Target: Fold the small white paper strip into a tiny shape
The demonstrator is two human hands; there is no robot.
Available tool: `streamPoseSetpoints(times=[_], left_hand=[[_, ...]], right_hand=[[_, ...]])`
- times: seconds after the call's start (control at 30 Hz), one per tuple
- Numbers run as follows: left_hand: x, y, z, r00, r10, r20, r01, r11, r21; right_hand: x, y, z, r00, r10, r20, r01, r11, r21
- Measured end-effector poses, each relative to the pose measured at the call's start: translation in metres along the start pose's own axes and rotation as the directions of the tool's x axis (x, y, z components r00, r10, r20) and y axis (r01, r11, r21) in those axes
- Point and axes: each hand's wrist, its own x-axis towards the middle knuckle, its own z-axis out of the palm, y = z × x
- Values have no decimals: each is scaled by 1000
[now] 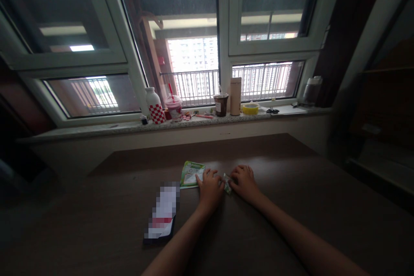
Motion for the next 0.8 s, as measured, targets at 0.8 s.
streamPoseSetpoints(times=[0.8], left_hand=[[3, 1, -2, 994, -111, 6, 111, 994, 11]], right_hand=[[0, -6, 13, 994, 107, 15, -106, 993, -58]])
